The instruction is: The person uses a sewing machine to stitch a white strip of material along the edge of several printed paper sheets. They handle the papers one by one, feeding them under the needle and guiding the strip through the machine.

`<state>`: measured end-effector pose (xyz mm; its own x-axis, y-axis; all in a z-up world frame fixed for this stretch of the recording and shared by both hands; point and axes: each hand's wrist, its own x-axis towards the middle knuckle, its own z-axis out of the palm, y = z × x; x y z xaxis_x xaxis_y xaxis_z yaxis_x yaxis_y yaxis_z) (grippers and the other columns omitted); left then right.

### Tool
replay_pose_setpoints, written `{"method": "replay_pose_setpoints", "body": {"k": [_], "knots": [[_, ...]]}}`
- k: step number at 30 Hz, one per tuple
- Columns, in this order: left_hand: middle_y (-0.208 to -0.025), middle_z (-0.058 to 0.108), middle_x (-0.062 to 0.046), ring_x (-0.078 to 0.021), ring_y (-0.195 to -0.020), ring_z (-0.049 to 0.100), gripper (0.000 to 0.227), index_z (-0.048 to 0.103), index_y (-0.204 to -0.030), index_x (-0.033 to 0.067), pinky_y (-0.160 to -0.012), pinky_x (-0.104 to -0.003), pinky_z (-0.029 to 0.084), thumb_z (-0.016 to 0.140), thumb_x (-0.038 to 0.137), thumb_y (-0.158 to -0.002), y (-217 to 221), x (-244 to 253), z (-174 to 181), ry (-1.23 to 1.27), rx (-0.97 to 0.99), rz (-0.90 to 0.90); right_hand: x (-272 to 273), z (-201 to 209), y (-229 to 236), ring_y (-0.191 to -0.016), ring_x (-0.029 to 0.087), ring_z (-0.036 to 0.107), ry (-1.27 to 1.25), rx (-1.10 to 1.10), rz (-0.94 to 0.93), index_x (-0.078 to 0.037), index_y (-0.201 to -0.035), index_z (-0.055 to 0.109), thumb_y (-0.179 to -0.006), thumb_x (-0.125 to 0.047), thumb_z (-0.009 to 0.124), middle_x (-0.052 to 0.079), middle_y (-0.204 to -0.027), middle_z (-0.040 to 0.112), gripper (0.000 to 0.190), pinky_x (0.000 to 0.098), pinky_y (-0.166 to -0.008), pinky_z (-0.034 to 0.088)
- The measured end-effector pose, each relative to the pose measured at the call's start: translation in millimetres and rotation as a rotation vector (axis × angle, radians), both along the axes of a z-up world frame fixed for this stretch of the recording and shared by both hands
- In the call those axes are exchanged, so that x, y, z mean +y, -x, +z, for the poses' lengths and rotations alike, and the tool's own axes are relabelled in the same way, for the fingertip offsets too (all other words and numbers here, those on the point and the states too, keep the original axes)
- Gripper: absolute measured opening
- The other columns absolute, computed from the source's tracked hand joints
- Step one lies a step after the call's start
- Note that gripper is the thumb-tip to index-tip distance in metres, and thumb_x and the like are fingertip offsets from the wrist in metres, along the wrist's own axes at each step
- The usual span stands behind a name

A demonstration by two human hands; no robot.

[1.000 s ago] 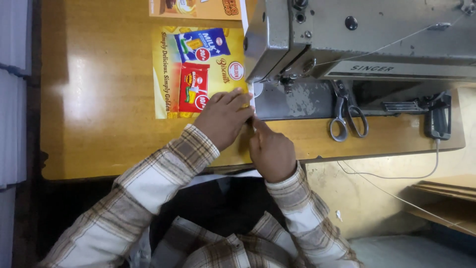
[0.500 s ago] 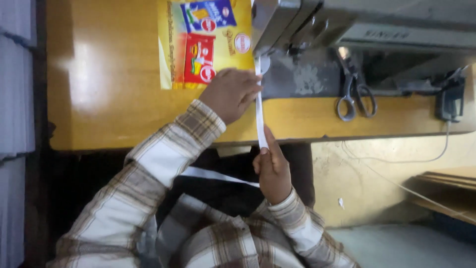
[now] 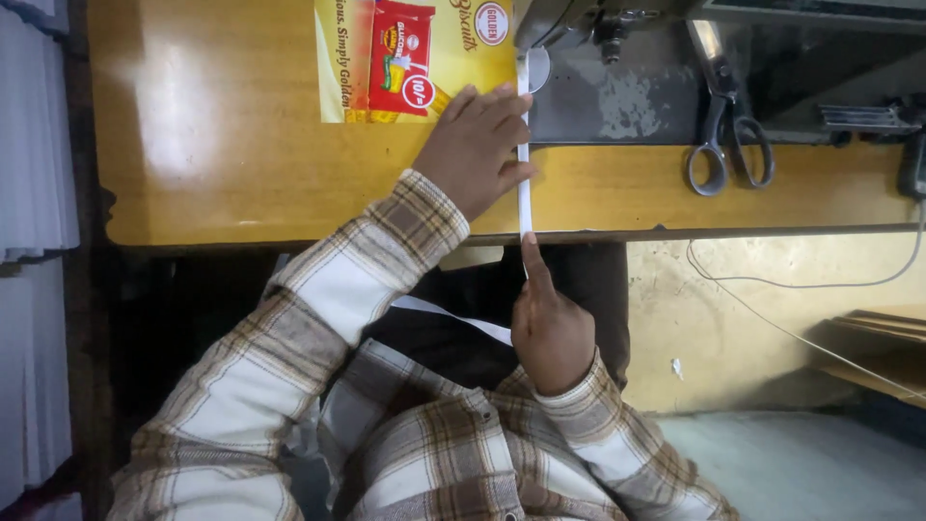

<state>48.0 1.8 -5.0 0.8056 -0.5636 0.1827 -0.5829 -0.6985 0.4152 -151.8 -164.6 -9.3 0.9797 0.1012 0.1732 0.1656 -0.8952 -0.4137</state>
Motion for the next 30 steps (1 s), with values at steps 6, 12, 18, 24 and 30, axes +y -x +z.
{"method": "replay_pose_setpoints", "body": {"k": [6,12,18,24,30], "knots": [[-0.147,0.06,-0.016,-0.0418,-0.15,0.045,0.058,0.07,-0.129,0.0066,-0.125,-0.061,0.033,0.062,0.06,-0.108,38,-4,-29,0.093,-0.16,-0.017,4,9,-3,-0.045,0.031,0.064,0.081,-0.008,-0.03,-0.019,-0.166,0.051,-0.104,-0.011,0.052,0.007,-0.055,0.063,0.063,0.0429,-0.046,0.054],[-0.147,0.063,-0.012,-0.0379,-0.149,0.05,0.059,0.07,-0.127,0.0122,-0.129,-0.062,0.026,0.059,0.066,-0.104,57,-7,-27,0.118,-0.176,0.066,3,11,-5,-0.055,0.038,0.071,-0.003,0.016,-0.045,-0.025,-0.161,0.056,-0.101,-0.016,0.053,0.013,-0.059,0.07,0.061,0.0503,-0.053,0.057],[-0.149,0.064,-0.008,-0.0338,-0.155,0.042,0.062,0.069,-0.128,0.0156,-0.131,-0.063,0.018,0.053,0.071,-0.105,44,-3,-14,0.046,-0.104,0.057,12,29,-13,-0.055,0.036,0.072,0.001,0.008,-0.046,-0.024,-0.163,0.053,-0.104,-0.015,0.051,0.01,-0.061,0.072,0.06,0.0488,-0.055,0.057],[-0.155,0.06,-0.005,-0.0312,-0.158,0.039,0.065,0.068,-0.132,0.0176,-0.133,-0.06,0.015,0.049,0.073,-0.104,38,-4,-14,0.023,-0.078,0.078,10,25,-18,-0.056,0.036,0.073,0.004,0.011,-0.045,-0.022,-0.162,0.054,-0.103,-0.015,0.051,0.012,-0.065,0.075,0.06,0.048,-0.053,0.057],[-0.159,0.057,-0.004,-0.0312,-0.16,0.035,0.069,0.065,-0.137,0.02,-0.133,-0.062,0.012,0.043,0.077,-0.105,22,-2,-18,-0.033,-0.085,0.084,20,45,-30,-0.056,0.034,0.072,0.036,-0.074,-0.037,-0.022,-0.163,0.054,-0.102,-0.013,0.054,0.011,-0.062,0.071,0.061,0.0473,-0.055,0.058]]}}
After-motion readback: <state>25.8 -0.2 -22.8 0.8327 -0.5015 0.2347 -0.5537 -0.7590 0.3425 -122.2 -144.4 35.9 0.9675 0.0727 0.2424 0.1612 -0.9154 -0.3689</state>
